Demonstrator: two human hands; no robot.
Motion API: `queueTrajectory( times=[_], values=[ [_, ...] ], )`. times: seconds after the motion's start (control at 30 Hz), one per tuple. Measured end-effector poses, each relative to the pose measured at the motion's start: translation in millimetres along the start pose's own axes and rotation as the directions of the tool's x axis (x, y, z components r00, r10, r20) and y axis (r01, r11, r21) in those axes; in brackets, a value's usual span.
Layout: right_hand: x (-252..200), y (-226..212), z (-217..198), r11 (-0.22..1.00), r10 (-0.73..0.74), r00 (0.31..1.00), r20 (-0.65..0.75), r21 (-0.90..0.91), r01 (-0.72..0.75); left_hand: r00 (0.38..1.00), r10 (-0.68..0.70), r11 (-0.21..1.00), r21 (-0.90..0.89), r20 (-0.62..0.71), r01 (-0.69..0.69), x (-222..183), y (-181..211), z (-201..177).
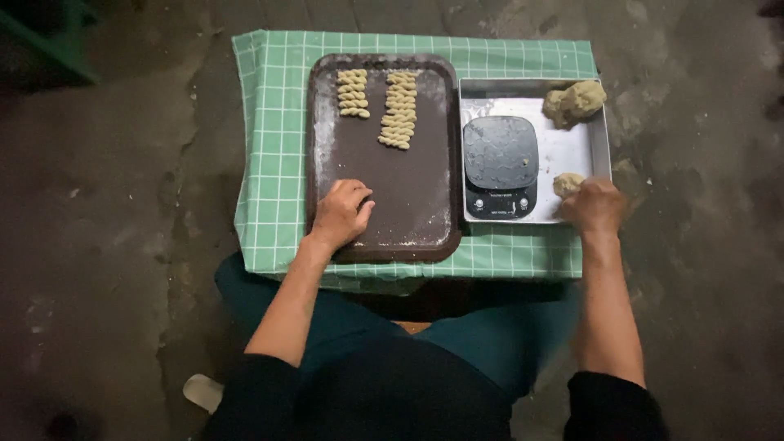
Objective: The person is portioning dough, rolling it into thin strips, and twisting it into a braided shape before placing it on a tray.
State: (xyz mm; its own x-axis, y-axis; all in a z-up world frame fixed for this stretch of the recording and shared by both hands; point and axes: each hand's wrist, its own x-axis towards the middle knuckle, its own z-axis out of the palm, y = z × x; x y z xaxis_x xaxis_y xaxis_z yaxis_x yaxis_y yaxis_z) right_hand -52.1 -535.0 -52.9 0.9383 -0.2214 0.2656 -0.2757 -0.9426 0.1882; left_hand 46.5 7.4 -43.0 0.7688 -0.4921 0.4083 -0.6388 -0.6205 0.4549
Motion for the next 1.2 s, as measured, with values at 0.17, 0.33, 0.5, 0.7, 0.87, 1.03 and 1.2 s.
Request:
queueTrajectory(
  times=[0.17, 0.33, 0.5, 0.7, 0.87, 1.03, 1.2],
  values=[
    [1, -9, -11, 0.987, -0.025, 0.998, -0.057, -0.16, 0.016, 0.999, 0.032, 0.999, -0.01, -0.028, -0.032, -4, -9, 10],
    [8, -4, -16, 0.976, -0.055, 0.994, 0.094, -0.204, 0.073, 0.999, 0.029, 1.0, -0.008, -0.029, -0.029, -5, -11, 12],
    [4, -6, -60, 0.996, 0.044, 0.92, 0.389, -0.092, -0.008, 0.997, 0.062, 0.998, -0.015, -0.042, -0.063, -3, -10, 10],
    [-6, -21, -63, 0.866, 0.187, 0.981, -0.05, 0.481, -0.141, 1.0, 0.013, 0.995, -0.103, -0.024, -0.016, 1, -19, 12],
    [-7, -74, -74, 0.557, 0.252, 0.966, 0.054, 0.809, -0.191, 0.989, 0.135, 0.986, -0.092, -0.06, -0.14, 3, -13, 8],
    [10, -126, -86, 0.505, 0.089, 0.988, -0.125, 0.861, 0.063, 0.994, 0.107, 0.986, -0.126, -0.01, -0.108, 2, 1, -5],
    [25, -142, -80, 0.434, 0.039, 0.991, -0.13, 0.895, 0.101, 0.994, 0.111, 0.987, -0.111, -0.012, -0.112, 4, 3, -9]
  ],
)
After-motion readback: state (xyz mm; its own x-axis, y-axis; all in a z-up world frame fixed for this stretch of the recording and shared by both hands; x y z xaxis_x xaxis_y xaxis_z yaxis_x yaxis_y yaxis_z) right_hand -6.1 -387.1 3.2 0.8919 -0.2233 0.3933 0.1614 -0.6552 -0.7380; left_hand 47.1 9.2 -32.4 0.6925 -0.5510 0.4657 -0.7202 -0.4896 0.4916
